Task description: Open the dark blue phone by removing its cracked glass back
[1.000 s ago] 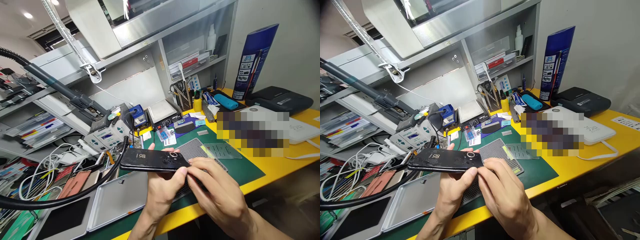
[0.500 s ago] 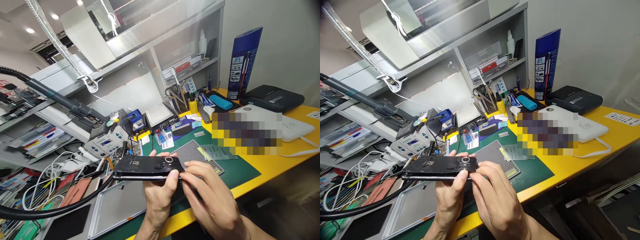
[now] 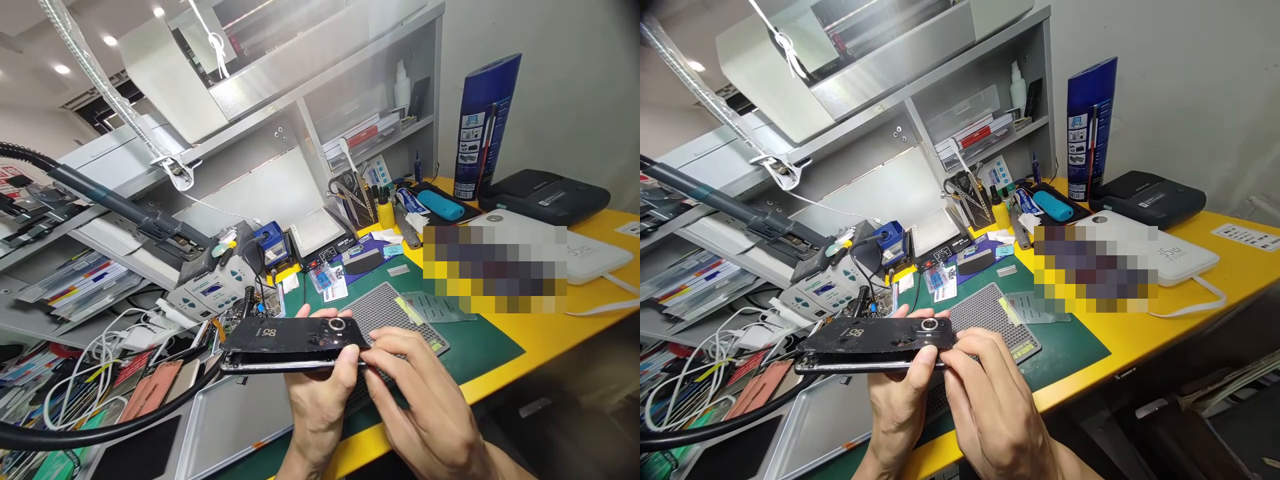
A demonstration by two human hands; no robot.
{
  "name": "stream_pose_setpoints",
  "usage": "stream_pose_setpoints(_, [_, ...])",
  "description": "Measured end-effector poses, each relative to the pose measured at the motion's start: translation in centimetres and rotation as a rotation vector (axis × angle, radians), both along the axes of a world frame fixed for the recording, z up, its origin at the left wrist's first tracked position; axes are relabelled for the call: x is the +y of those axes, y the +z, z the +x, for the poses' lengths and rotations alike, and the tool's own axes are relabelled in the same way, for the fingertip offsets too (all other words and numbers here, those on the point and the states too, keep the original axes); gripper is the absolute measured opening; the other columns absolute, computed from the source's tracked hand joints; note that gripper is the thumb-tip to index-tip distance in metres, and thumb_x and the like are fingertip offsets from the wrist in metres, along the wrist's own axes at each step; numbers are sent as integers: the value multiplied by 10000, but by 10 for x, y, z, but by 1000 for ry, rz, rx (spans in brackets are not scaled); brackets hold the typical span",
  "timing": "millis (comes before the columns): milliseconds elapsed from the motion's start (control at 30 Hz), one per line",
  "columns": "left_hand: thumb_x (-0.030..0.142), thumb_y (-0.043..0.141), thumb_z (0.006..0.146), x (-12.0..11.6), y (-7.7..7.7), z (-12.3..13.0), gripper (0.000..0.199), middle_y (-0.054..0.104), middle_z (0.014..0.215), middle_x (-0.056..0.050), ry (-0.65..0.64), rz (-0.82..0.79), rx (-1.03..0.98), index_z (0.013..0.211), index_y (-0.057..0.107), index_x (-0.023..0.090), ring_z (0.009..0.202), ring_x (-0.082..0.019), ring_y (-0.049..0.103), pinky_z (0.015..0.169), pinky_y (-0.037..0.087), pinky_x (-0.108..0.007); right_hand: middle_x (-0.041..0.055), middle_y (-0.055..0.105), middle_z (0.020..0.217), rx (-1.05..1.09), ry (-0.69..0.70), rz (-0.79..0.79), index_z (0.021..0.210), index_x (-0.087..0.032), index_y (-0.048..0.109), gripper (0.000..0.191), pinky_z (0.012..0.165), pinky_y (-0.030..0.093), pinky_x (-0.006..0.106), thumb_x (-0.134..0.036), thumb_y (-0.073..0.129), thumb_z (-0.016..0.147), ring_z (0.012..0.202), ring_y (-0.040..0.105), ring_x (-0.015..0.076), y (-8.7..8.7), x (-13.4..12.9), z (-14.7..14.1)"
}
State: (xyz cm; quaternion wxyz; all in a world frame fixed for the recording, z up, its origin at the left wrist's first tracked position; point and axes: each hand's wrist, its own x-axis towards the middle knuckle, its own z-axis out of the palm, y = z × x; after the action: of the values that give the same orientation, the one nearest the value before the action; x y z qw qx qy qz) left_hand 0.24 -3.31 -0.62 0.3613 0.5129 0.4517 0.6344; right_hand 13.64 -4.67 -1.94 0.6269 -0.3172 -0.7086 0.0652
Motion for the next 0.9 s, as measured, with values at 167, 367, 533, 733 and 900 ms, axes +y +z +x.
stream_pose_setpoints(167, [313, 774, 821, -2, -2, -2, 662, 655, 1253, -110, -34, -66, -92, 1385, 433, 245, 1132, -329, 695, 998, 564, -505, 153, 604, 1029, -1, 6, 64, 1078, -29, 632, 286, 932, 568, 402, 115, 586, 836, 1083, 579, 229, 2, 3, 4])
stream_pose_setpoints(367, [389, 758, 825, -5, -2, -4, 632, 654, 1252, -93, -105, -18, -147, 1380, 485, 258, 1137, -347, 686, 1050, 515, -557, 181, 651, 1084, -81, 24, 150, 1105, -6, 656, 276, 999, 565, 387, 92, 597, 854, 1167, 599, 252, 5, 4, 13])
stream_pose_setpoints(533, [403, 780, 800, -6, 1, -3, 686, 650, 1263, -92, -185, -42, -153, 1404, 480, 274, 1176, -370, 662, 1072, 485, -591, 157, 649, 1021, -65, 28, 142, 1062, -28, 637, 216, 1004, 570, 368, 61, 610, 867, 1144, 609, 235, 6, 6, 15])
stream_pose_setpoints(733, [340, 811, 778, -4, 1, -9, 782, 607, 1366, -117, -319, -123, -165, 1457, 429, 275, 1271, -382, 598, 1104, 472, -569, 119, 616, 975, -63, 13, 67, 1007, -79, 633, 181, 990, 561, 339, 49, 582, 888, 1130, 603, 216, 2, 2, 18])
stream_pose_setpoints(900, [296, 777, 812, 0, 0, -15, 789, 554, 1444, -129, -442, -85, -57, 1494, 379, 282, 1325, -386, 551, 1139, 432, -583, 103, 588, 949, -70, 31, 74, 1001, -82, 640, 178, 1001, 543, 344, 45, 575, 895, 1129, 588, 216, -2, 3, 19])
